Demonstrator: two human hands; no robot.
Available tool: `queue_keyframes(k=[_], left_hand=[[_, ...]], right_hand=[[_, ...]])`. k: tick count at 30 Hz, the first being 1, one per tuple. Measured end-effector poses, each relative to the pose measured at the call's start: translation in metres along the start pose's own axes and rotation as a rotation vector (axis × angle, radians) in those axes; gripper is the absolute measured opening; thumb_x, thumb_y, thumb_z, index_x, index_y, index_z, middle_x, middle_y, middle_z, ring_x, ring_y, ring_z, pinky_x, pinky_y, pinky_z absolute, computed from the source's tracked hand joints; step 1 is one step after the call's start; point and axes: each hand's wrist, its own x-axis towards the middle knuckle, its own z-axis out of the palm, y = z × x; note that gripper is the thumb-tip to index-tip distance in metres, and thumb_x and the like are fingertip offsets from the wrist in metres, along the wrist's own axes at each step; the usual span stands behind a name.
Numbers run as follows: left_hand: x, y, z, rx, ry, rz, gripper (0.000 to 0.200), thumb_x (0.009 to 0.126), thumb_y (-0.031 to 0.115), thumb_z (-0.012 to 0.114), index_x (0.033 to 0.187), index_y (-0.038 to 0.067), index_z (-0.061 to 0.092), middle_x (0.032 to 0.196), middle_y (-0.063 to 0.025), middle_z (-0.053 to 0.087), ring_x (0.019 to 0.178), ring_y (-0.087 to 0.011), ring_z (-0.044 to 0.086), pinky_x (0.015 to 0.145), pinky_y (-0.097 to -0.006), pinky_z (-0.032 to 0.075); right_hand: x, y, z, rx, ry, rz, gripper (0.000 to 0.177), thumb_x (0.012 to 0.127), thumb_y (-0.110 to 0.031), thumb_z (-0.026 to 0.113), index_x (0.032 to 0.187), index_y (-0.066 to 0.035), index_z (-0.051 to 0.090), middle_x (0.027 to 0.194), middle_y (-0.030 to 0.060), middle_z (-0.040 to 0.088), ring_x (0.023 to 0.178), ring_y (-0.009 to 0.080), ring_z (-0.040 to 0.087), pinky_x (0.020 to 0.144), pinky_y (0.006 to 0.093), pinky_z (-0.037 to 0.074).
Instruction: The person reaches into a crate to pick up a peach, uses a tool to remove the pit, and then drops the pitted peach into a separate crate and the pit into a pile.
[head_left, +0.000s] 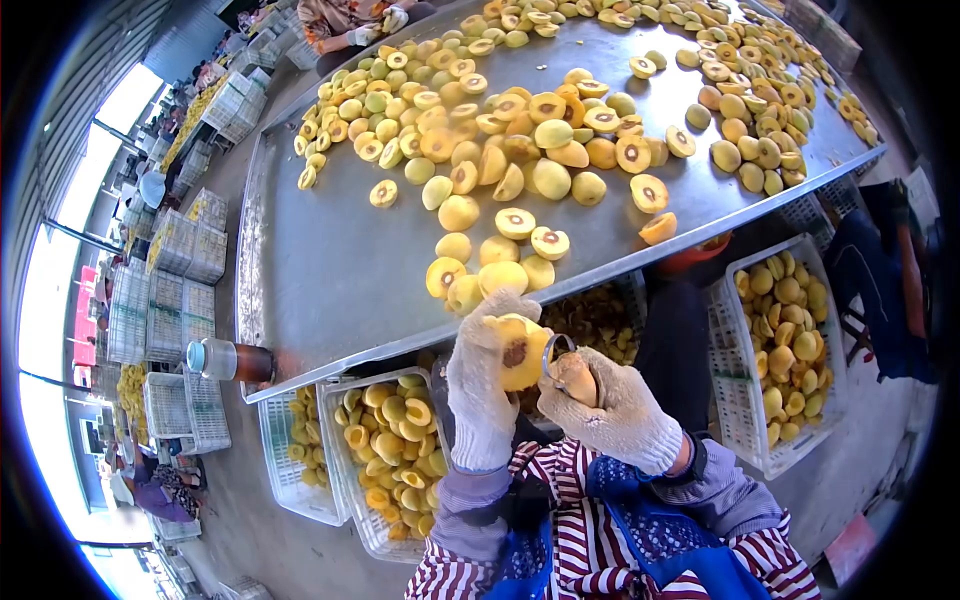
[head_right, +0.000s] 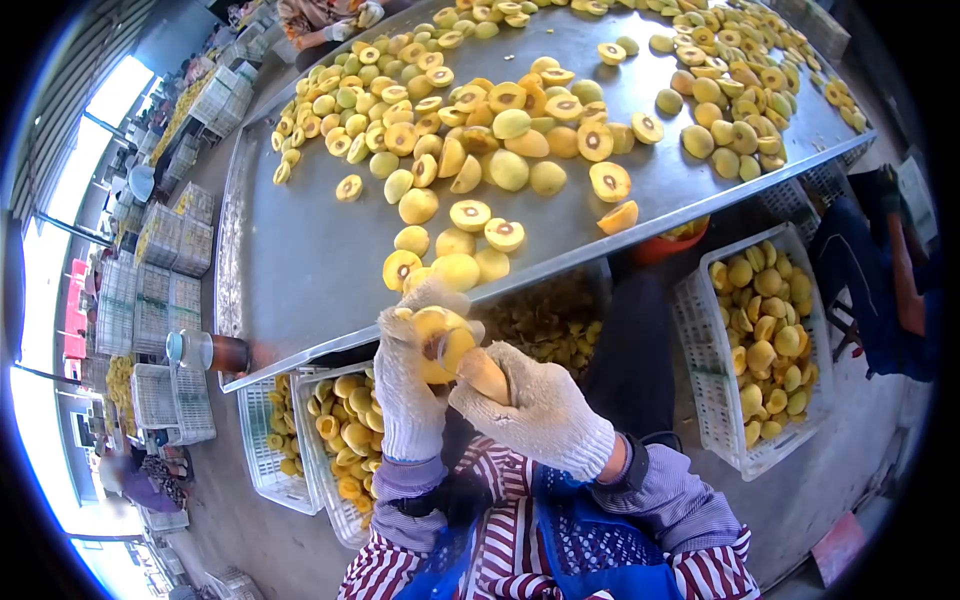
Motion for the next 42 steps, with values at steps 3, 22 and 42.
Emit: queue_keyframes(k=[3, 22, 42], left_hand=[[0.001, 0.004, 0.001, -0.094, 0.034, 0.002, 0.057, 0.103, 0.044, 0.049, 0.135, -0.002, 0.051, 0.120, -0.0152, 0.064, 0.105, -0.0232, 0.066, 0.090, -0.0337, 0.053], [-0.014, 0.008, 0.007, 0.309, -0.008, 0.321, 0.045, 0.102, 0.025, 0.052, 0.135, -0.006, 0.050, 0.130, -0.0187, 0.059, 0.115, -0.0258, 0.060, 0.098, -0.0364, 0.048], [0.016, 0.024, 0.013, 0.642, -0.269, 0.094, 0.024, 0.095, 0.015, 0.062, 0.117, 0.009, 0.068, 0.110, -0.0117, 0.069, 0.095, -0.0267, 0.069, 0.081, -0.0330, 0.055]], right_hand=[[0.003, 0.003, 0.001, -0.237, -0.020, 0.055, 0.037, 0.088, -0.036, 0.071, 0.104, -0.004, 0.063, 0.084, 0.0184, 0.068, 0.077, 0.0349, 0.070, 0.066, 0.0386, 0.054], [0.003, 0.003, 0.004, 0.105, -0.274, 0.183, 0.032, 0.092, -0.030, 0.065, 0.108, -0.003, 0.059, 0.088, 0.0120, 0.069, 0.079, 0.0265, 0.069, 0.073, 0.0376, 0.054], [0.004, 0.015, -0.018, 0.557, -0.458, 0.566, 0.020, 0.093, -0.026, 0.067, 0.091, -0.007, 0.060, 0.057, -0.0001, 0.054, 0.040, 0.0088, 0.048, 0.035, 0.0230, 0.039]])
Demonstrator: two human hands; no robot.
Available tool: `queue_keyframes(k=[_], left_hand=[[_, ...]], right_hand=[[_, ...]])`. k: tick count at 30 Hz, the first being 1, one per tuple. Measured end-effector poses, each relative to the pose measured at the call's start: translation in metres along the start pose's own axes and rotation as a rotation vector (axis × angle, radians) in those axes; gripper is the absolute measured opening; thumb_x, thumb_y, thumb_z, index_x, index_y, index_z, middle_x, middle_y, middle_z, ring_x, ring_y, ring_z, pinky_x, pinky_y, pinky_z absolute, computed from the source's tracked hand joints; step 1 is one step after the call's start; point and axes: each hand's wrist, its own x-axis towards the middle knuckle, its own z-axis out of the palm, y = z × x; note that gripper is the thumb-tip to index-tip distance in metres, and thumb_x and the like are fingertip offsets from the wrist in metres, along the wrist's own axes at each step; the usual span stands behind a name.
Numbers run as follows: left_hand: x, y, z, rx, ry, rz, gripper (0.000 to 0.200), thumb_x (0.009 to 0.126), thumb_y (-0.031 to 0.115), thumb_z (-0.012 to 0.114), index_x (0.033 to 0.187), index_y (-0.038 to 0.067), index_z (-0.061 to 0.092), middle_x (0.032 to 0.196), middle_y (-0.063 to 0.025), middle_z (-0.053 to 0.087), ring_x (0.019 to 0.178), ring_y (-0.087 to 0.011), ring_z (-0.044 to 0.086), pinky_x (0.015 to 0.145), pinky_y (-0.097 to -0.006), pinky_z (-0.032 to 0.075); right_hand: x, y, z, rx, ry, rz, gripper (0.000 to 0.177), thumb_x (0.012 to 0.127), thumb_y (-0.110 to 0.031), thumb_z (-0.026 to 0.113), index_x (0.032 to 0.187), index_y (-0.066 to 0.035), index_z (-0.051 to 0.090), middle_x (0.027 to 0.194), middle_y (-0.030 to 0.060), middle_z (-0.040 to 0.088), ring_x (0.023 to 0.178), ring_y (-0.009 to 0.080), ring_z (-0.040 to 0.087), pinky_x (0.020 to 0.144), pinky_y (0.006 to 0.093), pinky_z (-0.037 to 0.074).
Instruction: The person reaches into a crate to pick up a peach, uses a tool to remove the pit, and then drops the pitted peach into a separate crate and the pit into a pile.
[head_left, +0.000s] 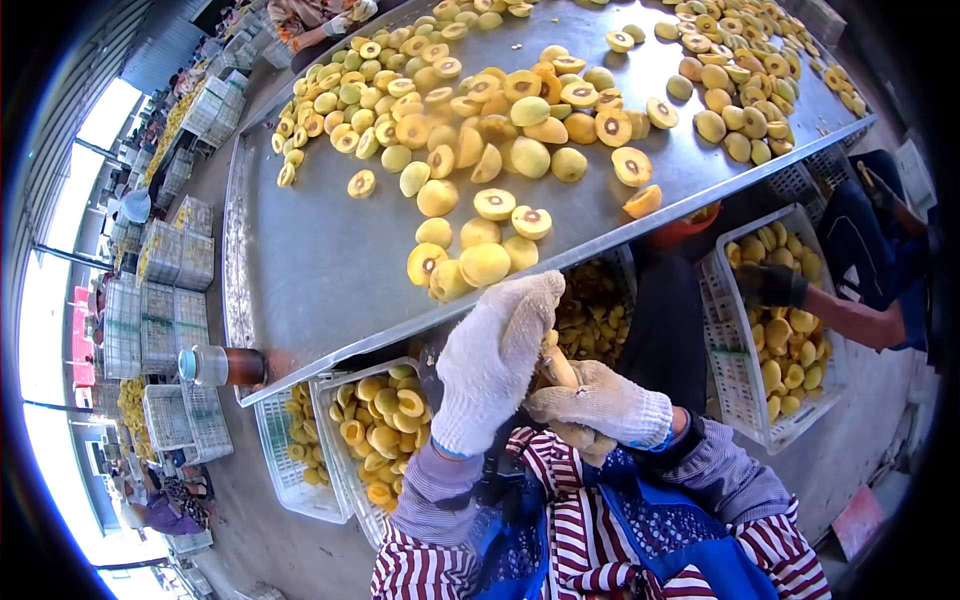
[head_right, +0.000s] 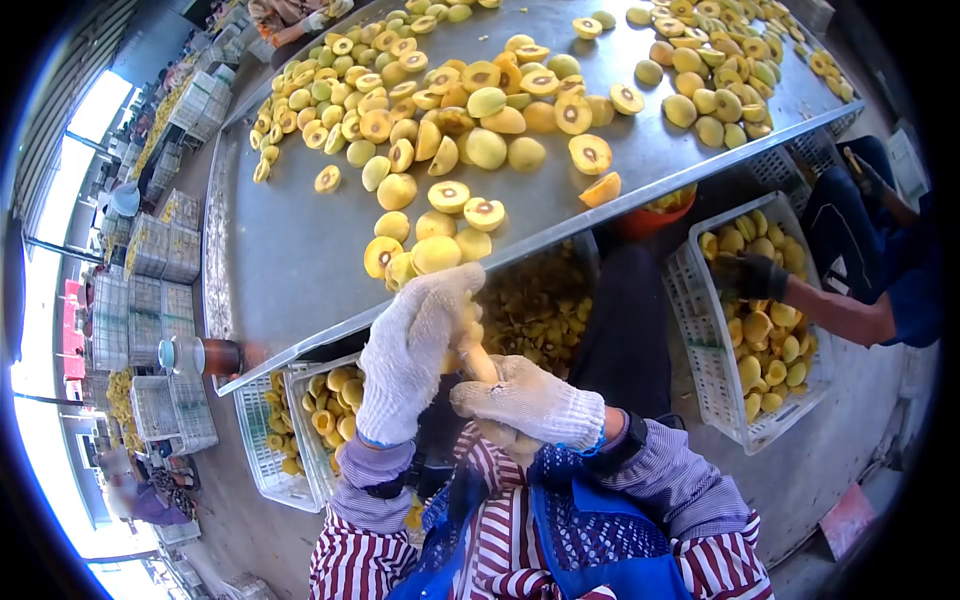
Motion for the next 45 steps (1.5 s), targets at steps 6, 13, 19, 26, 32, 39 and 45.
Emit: queue_keyframes(k=[6, 13, 19, 26, 32, 39, 45], left_hand=[[0.001, 0.000, 0.007, 0.353, 0.073, 0.281, 0.023, 0.094, 0.020, 0.066, 0.114, 0.010, 0.069, 0.105, -0.0107, 0.070, 0.090, -0.0260, 0.070, 0.078, -0.0325, 0.055], [0.011, 0.003, -0.002, 0.226, -0.112, 0.400, 0.025, 0.090, 0.018, 0.069, 0.113, 0.009, 0.069, 0.110, -0.0106, 0.069, 0.097, -0.0271, 0.068, 0.082, -0.0334, 0.055], [0.020, -0.005, -0.007, 0.148, -0.203, 0.728, 0.027, 0.092, 0.016, 0.066, 0.117, 0.004, 0.068, 0.116, -0.0131, 0.068, 0.099, -0.0282, 0.067, 0.086, -0.0349, 0.054], [0.008, -0.004, -0.007, -0.186, -0.307, 0.371, 0.030, 0.099, 0.021, 0.057, 0.116, -0.001, 0.067, 0.117, -0.0140, 0.067, 0.105, -0.0244, 0.065, 0.091, -0.0340, 0.051], [-0.008, -0.011, 0.005, -0.626, -0.279, 0.029, 0.045, 0.101, 0.039, 0.053, 0.121, 0.000, 0.064, 0.118, -0.0149, 0.065, 0.105, -0.0239, 0.065, 0.092, -0.0362, 0.052], [-0.025, -0.016, 0.020, -1.280, -0.055, -0.320, 0.059, 0.100, 0.052, 0.051, 0.128, 0.000, 0.056, 0.115, -0.0151, 0.064, 0.105, -0.0254, 0.065, 0.092, -0.0367, 0.055], [-0.064, -0.065, -0.024, -0.793, 0.516, -0.265, 0.052, 0.099, 0.047, 0.056, 0.125, 0.001, 0.058, 0.116, -0.0146, 0.065, 0.099, -0.0253, 0.067, 0.084, -0.0336, 0.059]], right_hand=[[0.001, 0.004, -0.006, 0.074, -0.099, -0.015, 0.024, 0.094, -0.027, 0.061, 0.083, -0.006, 0.057, 0.050, -0.0016, 0.046, 0.035, 0.0090, 0.042, 0.033, 0.0243, 0.038], [0.005, 0.020, -0.012, 0.477, -0.371, -0.045, 0.023, 0.098, -0.025, 0.059, 0.089, -0.005, 0.056, 0.049, -0.0020, 0.044, 0.031, 0.0085, 0.040, 0.029, 0.0245, 0.038], [0.002, 0.033, -0.010, 0.726, -0.565, -0.051, 0.022, 0.102, -0.024, 0.054, 0.100, -0.003, 0.053, 0.049, -0.0024, 0.044, 0.030, 0.0090, 0.039, 0.029, 0.0250, 0.041], [0.004, 0.039, -0.007, 0.779, -0.717, -0.067, 0.023, 0.103, -0.024, 0.051, 0.097, -0.002, 0.052, 0.045, -0.0028, 0.043, 0.029, 0.0087, 0.041, 0.030, 0.0246, 0.043], [-0.003, 0.030, 0.001, 0.599, -0.610, -0.074, 0.027, 0.100, -0.028, 0.056, 0.091, -0.004, 0.050, 0.046, -0.0028, 0.043, 0.029, 0.0087, 0.040, 0.029, 0.0238, 0.040], [-0.002, 0.030, 0.004, 0.371, -0.545, -0.064, 0.027, 0.097, -0.026, 0.062, 0.091, 0.000, 0.055, 0.047, -0.0008, 0.045, 0.032, 0.0087, 0.043, 0.030, 0.0236, 0.038], [0.001, 0.022, -0.005, 0.245, -0.399, 0.004, 0.023, 0.095, -0.021, 0.065, 0.095, 0.001, 0.058, 0.051, 0.0009, 0.050, 0.034, 0.0098, 0.047, 0.032, 0.0240, 0.039]])
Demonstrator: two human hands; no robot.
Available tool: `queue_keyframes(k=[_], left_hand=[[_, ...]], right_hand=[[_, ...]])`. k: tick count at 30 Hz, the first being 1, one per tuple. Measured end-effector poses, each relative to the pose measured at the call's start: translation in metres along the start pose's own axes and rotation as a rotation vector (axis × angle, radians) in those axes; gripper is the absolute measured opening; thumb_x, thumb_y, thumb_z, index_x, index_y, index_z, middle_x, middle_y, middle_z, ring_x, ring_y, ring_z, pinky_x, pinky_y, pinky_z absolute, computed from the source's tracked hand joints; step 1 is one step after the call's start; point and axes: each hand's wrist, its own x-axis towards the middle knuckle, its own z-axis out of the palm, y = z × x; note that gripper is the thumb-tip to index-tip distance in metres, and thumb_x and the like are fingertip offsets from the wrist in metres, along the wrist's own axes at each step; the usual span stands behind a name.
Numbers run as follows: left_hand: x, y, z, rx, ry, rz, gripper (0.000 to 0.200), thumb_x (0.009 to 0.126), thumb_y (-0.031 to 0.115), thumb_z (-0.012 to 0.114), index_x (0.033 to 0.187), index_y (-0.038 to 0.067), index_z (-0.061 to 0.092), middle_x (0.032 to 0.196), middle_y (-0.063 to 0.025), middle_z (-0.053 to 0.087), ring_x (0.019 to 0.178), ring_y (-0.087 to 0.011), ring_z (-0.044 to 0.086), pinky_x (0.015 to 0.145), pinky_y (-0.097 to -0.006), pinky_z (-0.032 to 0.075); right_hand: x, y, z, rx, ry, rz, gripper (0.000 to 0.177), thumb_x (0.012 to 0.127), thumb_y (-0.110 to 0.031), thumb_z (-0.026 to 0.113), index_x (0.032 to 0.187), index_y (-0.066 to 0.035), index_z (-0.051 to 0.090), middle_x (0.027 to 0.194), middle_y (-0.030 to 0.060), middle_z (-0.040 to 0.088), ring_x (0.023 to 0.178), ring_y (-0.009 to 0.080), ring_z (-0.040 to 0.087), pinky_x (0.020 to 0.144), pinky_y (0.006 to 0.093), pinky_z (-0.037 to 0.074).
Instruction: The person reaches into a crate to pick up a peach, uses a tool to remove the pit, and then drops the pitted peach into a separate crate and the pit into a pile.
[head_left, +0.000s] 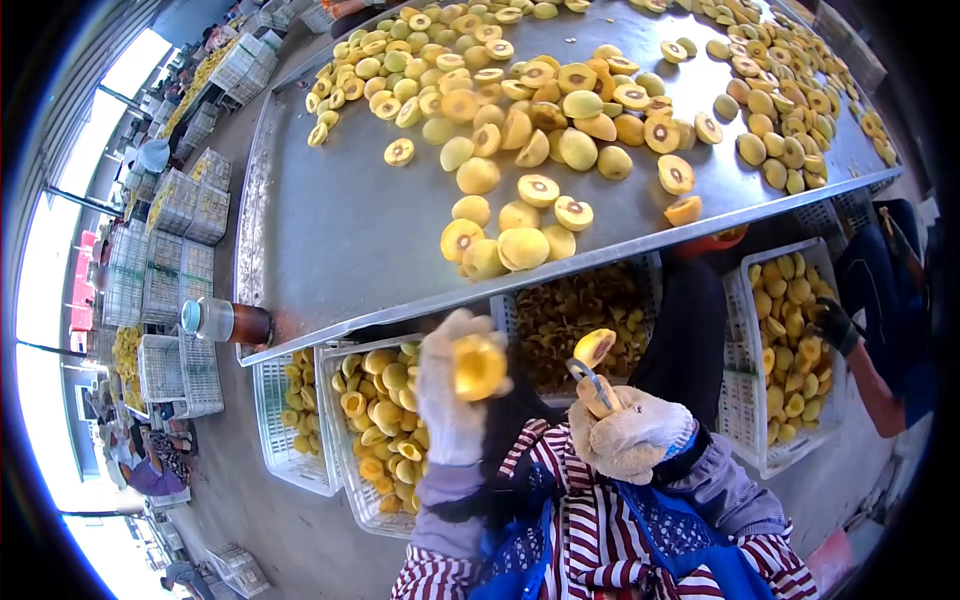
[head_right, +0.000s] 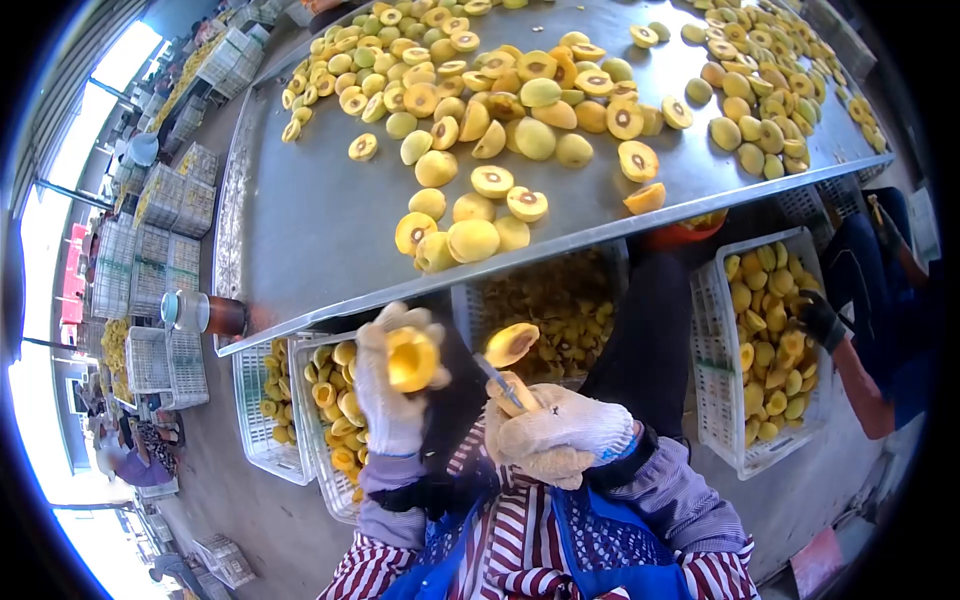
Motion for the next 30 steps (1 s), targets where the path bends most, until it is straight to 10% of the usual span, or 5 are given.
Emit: queue_keyframes(k=[5, 10, 19, 23, 30], left_hand=[[0.016, -0.015, -0.169, 1.975, 0.270, 0.369, 0.035, 0.088, 0.028, 0.068, 0.119, 0.013, 0.068, 0.129, -0.0070, 0.063, 0.120, -0.0332, 0.056, 0.104, -0.0390, 0.043], [0.086, 0.004, -0.056, 1.071, 0.028, 0.369, 0.040, 0.089, 0.031, 0.066, 0.123, 0.010, 0.065, 0.132, -0.0114, 0.061, 0.120, -0.0309, 0.058, 0.105, -0.0394, 0.042], [0.221, -0.036, -0.029, 0.886, -0.100, -0.028, 0.046, 0.090, 0.025, 0.067, 0.129, 0.004, 0.057, 0.109, -0.0104, 0.068, 0.089, -0.0172, 0.067, 0.075, -0.0324, 0.057], [0.196, -0.034, -0.032, -0.053, 0.070, -0.052, 0.042, 0.090, 0.022, 0.070, 0.124, 0.006, 0.052, 0.106, -0.0112, 0.066, 0.089, -0.0237, 0.067, 0.066, -0.0382, 0.061], [0.094, 0.001, 0.017, -0.095, -0.268, -0.070, 0.069, 0.090, 0.058, 0.061, 0.133, 0.006, 0.048, 0.113, -0.0124, 0.062, 0.093, -0.0246, 0.066, 0.065, -0.0368, 0.061]], right_hand=[[0.007, -0.001, -0.009, -0.031, 0.182, 0.071, 0.019, 0.095, -0.019, 0.065, 0.096, -0.001, 0.058, 0.053, 0.0000, 0.049, 0.034, 0.0091, 0.044, 0.033, 0.0238, 0.038], [0.030, -0.010, 0.009, -0.313, 0.278, 0.178, 0.029, 0.091, -0.029, 0.070, 0.098, -0.004, 0.058, 0.060, -0.0017, 0.051, 0.041, 0.0052, 0.043, 0.036, 0.0205, 0.035], [0.027, -0.013, 0.012, -0.388, 0.512, -0.037, 0.025, 0.092, -0.027, 0.066, 0.105, -0.007, 0.057, 0.072, -0.0018, 0.055, 0.054, 0.0039, 0.049, 0.049, 0.0189, 0.042], [0.031, -0.019, 0.010, -0.450, 0.537, -0.059, 0.023, 0.092, -0.025, 0.066, 0.104, -0.007, 0.057, 0.074, -0.0014, 0.057, 0.056, 0.0040, 0.050, 0.049, 0.0197, 0.043], [0.048, -0.016, 0.006, -0.768, 0.642, -0.144, 0.035, 0.090, -0.032, 0.068, 0.112, -0.006, 0.059, 0.081, 0.0064, 0.067, 0.068, 0.0158, 0.065, 0.065, 0.0321, 0.052]])
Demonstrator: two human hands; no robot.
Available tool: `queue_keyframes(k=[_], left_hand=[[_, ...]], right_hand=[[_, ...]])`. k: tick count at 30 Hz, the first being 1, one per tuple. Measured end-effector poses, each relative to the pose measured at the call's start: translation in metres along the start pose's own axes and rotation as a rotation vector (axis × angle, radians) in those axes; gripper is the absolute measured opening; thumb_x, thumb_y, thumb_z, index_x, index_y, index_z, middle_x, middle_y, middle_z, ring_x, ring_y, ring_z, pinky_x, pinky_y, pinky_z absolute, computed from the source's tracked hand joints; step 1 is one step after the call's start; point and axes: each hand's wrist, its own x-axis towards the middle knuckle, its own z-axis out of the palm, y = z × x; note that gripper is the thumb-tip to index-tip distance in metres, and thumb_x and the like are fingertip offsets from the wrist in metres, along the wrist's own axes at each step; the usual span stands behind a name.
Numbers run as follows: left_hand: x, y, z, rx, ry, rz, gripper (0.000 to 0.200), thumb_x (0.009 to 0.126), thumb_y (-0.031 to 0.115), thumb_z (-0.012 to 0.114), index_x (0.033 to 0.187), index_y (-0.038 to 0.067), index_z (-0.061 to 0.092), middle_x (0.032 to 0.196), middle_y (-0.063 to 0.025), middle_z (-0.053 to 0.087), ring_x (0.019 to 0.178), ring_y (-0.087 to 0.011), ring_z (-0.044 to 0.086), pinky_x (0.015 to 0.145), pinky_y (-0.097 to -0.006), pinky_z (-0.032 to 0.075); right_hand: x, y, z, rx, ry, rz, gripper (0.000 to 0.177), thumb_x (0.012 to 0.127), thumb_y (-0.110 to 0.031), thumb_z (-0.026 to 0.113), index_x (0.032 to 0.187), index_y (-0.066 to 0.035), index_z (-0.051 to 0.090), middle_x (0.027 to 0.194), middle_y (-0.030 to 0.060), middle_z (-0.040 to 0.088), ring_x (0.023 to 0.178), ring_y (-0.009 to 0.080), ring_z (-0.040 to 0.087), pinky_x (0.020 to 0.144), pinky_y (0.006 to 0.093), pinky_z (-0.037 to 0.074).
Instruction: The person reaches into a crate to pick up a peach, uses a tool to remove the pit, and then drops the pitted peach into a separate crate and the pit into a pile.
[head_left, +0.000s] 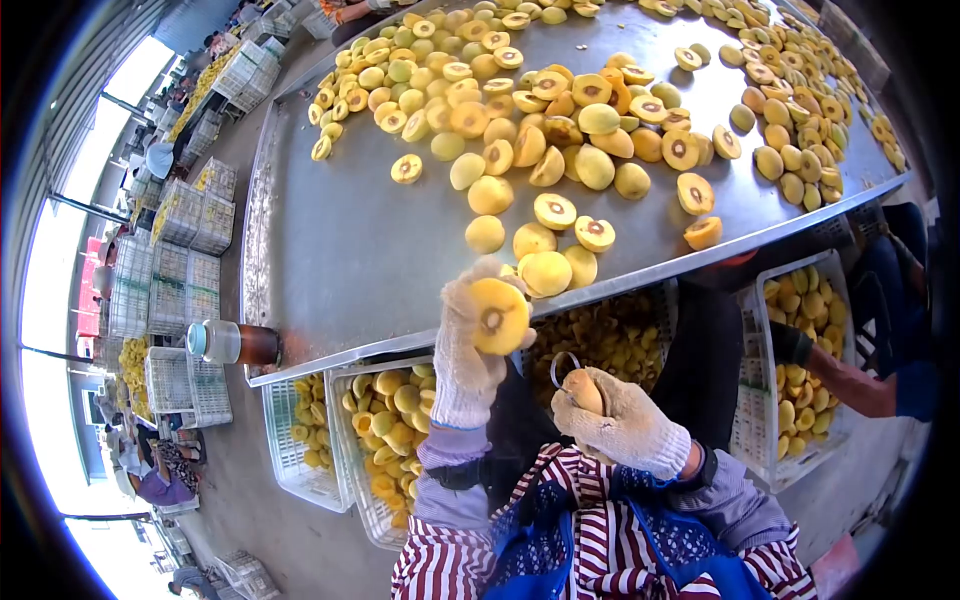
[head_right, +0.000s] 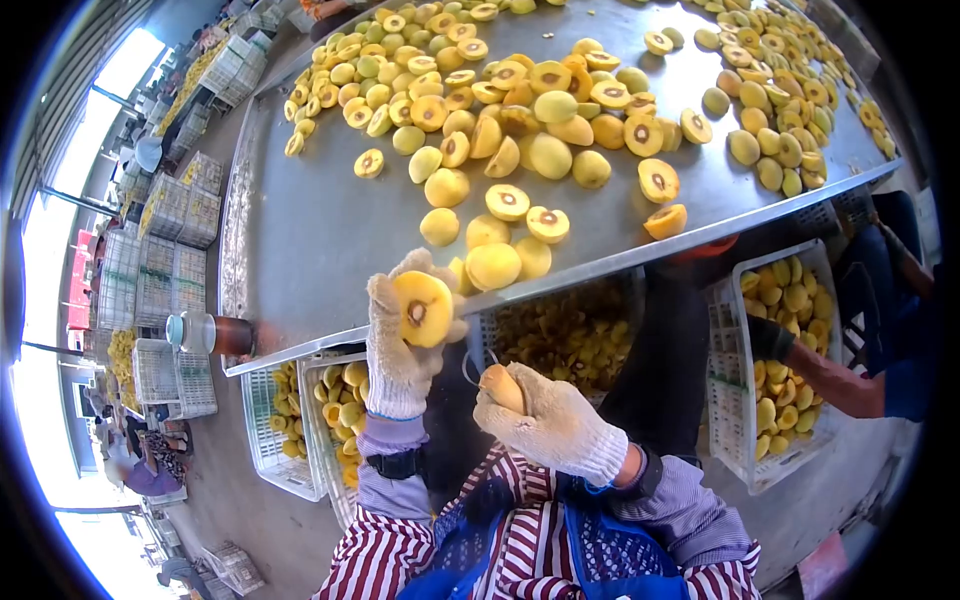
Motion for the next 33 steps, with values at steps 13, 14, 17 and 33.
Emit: queue_keyframes(k=[13, 14, 17, 33], left_hand=[[-0.063, -0.013, 0.056, 0.137, 0.027, 0.149, 0.067, 0.101, 0.058, 0.042, 0.132, -0.001, 0.050, 0.125, -0.0148, 0.060, 0.110, -0.0240, 0.062, 0.096, -0.0363, 0.051], [-0.067, -0.014, 0.060, 0.105, 0.035, 0.170, 0.065, 0.102, 0.055, 0.041, 0.133, -0.002, 0.049, 0.126, -0.0145, 0.059, 0.112, -0.0242, 0.061, 0.097, -0.0363, 0.050], [-0.077, -0.010, 0.072, 0.115, 0.002, 0.227, 0.064, 0.103, 0.051, 0.044, 0.135, -0.004, 0.045, 0.132, -0.0178, 0.055, 0.116, -0.0276, 0.060, 0.098, -0.0375, 0.051], [-0.069, 0.002, 0.076, -0.052, -0.202, -0.013, 0.069, 0.098, 0.035, 0.062, 0.149, -0.002, 0.033, 0.139, -0.0187, 0.052, 0.123, -0.0280, 0.056, 0.104, -0.0390, 0.047]], right_hand=[[-0.011, 0.003, 0.007, -0.287, 0.195, -0.191, 0.045, 0.089, -0.041, 0.067, 0.115, -0.005, 0.057, 0.086, 0.0212, 0.069, 0.079, 0.0399, 0.069, 0.068, 0.0438, 0.054], [-0.013, 0.001, 0.008, -0.270, 0.185, -0.150, 0.042, 0.089, -0.037, 0.068, 0.114, -0.004, 0.059, 0.087, 0.0178, 0.069, 0.080, 0.0321, 0.068, 0.071, 0.0405, 0.054], [-0.019, -0.004, 0.009, -0.183, 0.113, -0.060, 0.037, 0.090, -0.029, 0.069, 0.114, -0.002, 0.059, 0.088, 0.0120, 0.070, 0.078, 0.0195, 0.068, 0.075, 0.0354, 0.054], [-0.035, -0.017, 0.002, 0.188, 0.033, 0.009, 0.023, 0.096, -0.023, 0.062, 0.109, -0.005, 0.058, 0.063, 0.0001, 0.055, 0.046, 0.0066, 0.050, 0.040, 0.0219, 0.038]])
